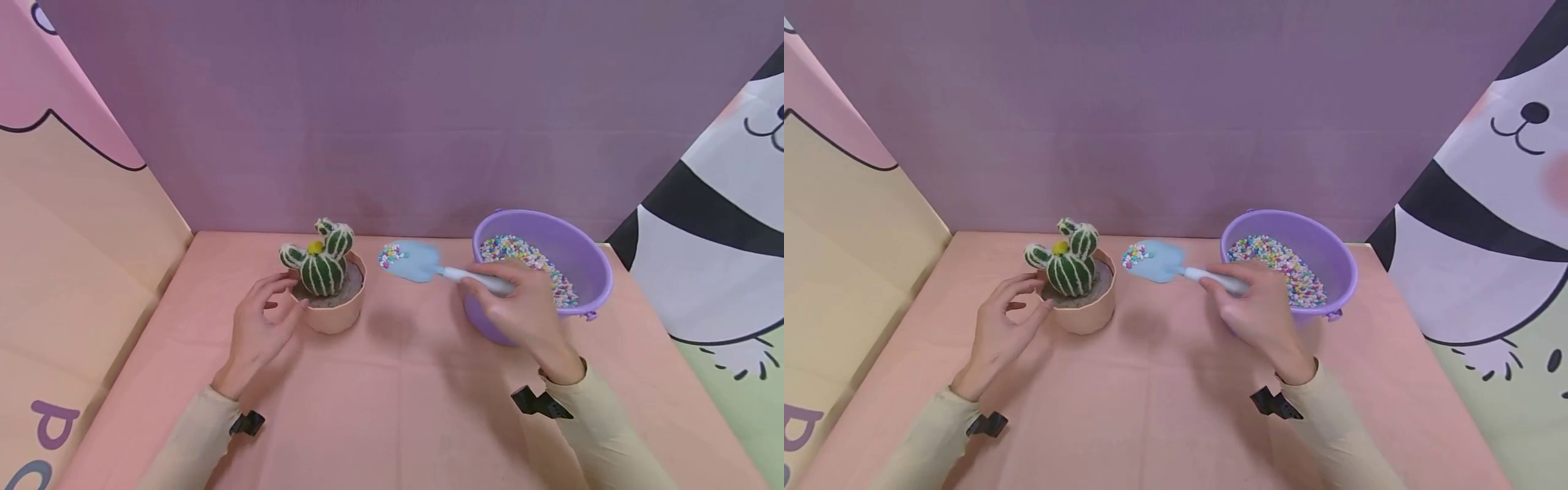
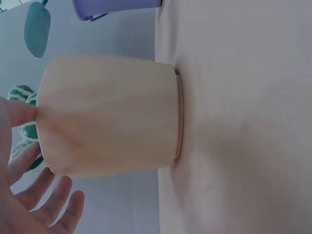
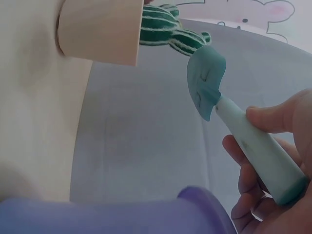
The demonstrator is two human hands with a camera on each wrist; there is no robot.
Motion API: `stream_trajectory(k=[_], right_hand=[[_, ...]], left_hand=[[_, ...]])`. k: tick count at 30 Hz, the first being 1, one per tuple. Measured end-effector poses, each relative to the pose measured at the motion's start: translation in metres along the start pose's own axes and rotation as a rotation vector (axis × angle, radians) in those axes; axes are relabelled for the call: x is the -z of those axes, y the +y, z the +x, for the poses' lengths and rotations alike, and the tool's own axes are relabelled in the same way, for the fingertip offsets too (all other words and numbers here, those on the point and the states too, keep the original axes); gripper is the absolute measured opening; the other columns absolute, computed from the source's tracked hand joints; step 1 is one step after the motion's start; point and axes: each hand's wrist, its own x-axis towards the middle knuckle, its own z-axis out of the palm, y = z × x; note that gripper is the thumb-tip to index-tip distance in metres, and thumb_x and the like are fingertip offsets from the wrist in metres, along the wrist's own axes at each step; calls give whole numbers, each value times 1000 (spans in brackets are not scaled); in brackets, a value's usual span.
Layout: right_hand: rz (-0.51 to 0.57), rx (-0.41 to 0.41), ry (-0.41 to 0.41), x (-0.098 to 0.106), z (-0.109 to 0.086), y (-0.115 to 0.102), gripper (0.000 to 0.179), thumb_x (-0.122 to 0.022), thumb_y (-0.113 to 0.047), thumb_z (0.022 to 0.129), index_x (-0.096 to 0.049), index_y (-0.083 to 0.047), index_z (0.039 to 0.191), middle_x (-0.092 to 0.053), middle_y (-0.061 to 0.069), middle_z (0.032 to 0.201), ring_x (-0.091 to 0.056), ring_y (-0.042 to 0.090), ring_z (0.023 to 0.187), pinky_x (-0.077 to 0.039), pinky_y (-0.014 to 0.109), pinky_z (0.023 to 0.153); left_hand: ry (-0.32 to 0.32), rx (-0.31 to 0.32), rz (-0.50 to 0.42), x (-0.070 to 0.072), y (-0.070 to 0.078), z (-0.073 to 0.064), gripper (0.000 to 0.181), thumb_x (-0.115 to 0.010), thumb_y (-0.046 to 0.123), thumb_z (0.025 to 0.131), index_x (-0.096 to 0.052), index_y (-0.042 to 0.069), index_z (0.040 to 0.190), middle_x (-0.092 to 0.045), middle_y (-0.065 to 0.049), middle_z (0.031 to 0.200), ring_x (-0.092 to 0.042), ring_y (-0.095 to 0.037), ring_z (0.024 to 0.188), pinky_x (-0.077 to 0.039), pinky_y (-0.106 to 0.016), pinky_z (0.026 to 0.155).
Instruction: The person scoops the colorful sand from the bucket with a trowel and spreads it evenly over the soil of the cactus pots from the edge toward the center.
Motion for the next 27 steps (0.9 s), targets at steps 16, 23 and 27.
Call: stream_trajectory(k=[16, 23, 27], right_hand=[[-17, 63, -57, -32, 3, -2, 20, -88, -14, 85, -86, -9, 104, -83, 3, 95, -68, 19, 87, -46, 25, 74], [-46, 121, -58, -40, 9, 0, 20, -88, -12, 85, -85, -7, 104, -83, 7, 98, -72, 26, 94, -51, 36, 81], [-46, 137, -77, -45, 11, -2, 21, -88, -14, 86, -85, -7, 105, -83, 8, 99, -73, 28, 97, -54, 41, 87]], left_hand=[[-65, 31, -20, 6, -18, 9, 41, -89, 21, 87, -78, 10, 125, -68, -9, 146, -63, -29, 135, -55, -36, 89], [-86, 19, -18, 7, -21, 13, 45, -91, 22, 85, -78, 9, 126, -68, -9, 146, -62, -31, 136, -56, -49, 92], [-81, 5, 3, 9, -23, 12, 46, -92, 22, 83, -78, 9, 125, -69, -8, 144, -63, -29, 135, -56, -45, 92]])
